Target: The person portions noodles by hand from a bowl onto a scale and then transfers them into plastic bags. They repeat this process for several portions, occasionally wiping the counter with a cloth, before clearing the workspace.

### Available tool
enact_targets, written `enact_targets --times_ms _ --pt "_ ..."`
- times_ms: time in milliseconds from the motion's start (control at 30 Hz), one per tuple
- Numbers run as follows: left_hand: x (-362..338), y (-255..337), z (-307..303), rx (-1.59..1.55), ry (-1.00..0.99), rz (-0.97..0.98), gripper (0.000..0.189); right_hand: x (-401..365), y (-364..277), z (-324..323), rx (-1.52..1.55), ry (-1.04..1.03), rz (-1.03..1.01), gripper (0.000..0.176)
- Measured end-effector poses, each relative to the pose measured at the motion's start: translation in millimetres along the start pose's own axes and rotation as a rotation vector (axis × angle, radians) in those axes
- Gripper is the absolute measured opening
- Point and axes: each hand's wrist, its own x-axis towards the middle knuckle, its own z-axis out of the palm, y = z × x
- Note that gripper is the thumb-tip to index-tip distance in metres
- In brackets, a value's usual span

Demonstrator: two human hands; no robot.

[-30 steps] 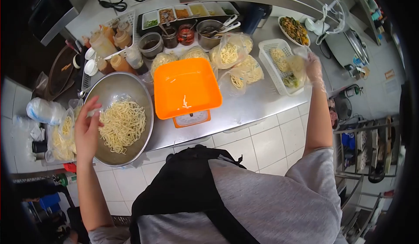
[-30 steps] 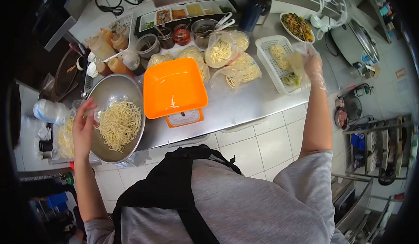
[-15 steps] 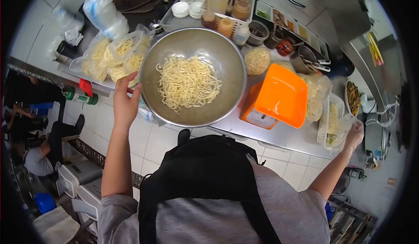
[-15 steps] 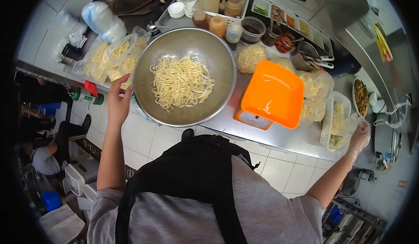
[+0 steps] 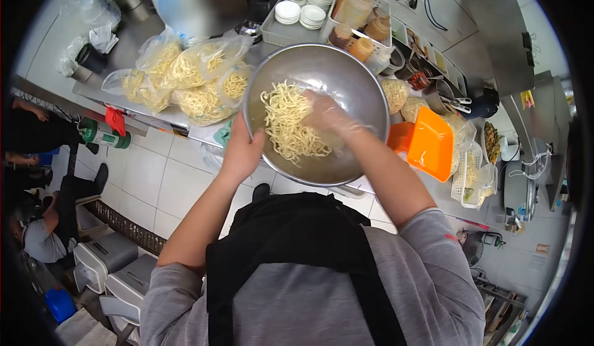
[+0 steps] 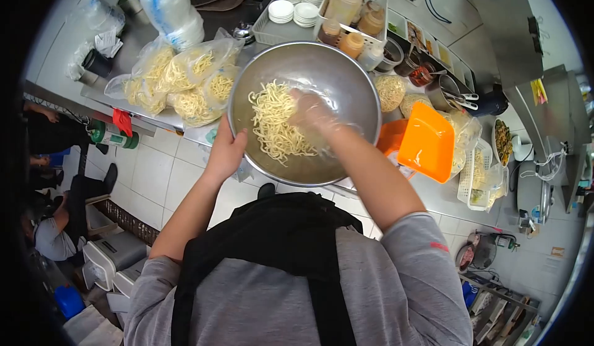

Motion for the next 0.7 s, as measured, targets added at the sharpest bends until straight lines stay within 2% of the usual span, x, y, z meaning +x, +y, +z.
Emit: enact_targets --times_ms 67,100,133,167,233,300,367,400,467,700 --pt "-1.0 3.6 -3.1 -0.099 0.004 -0.035 0.059 -17.4 -9.4 -25.3 0.037 0.047 0.028 0.082" --pt "-1.4 5.3 -5.2 -0.059 -0.015 -0.01 0.062 -46.8 -41.3 -63.4 0.076 0.05 0.077 0.075" --pt "-1.6 7.2 -8.7 -0.017 -0.035 0.017 0.065 -69.9 -61.9 -82.9 0.173 0.213 0.058 0.063" --pt "-1.7 9.6 -13.3 -0.002 -0.058 0.014 0.073 -93.8 -78.9 -98.4 0.667 0.221 0.047 0.055" --pt "-2.8 12.4 -18.4 0.006 -0.052 -0.038 0.075 -123.4 -106.3 -130.2 0.874 0.264 0.023 0.056" --pt "-0.4 22.4 -24.2 0.023 -0.057 -0.078 0.078 -137.4 -109.8 -151.5 0.788 0.481 0.079 0.054" --pt "3.6 42.0 -30.7 0.317 0.065 0.192 0.085 -147.2 -112.3 -171.7 0.666 0.707 0.156 0.054" --pt "9.2 51.6 -31.1 0.311 0.055 0.199 0.085 -150.4 -109.1 -190.4 0.695 0.637 0.117 0.054" --pt "29.0 69.4 -26.0 0.364 0.087 0.503 0.096 -162.8 -107.5 -211.0 0.594 0.816 0.125 0.054" --pt "64.7 97.0 18.4 0.337 -0.1 0.49 0.112 -225.5 -112.7 -284.5 0.492 1.042 -0.147 0.054"
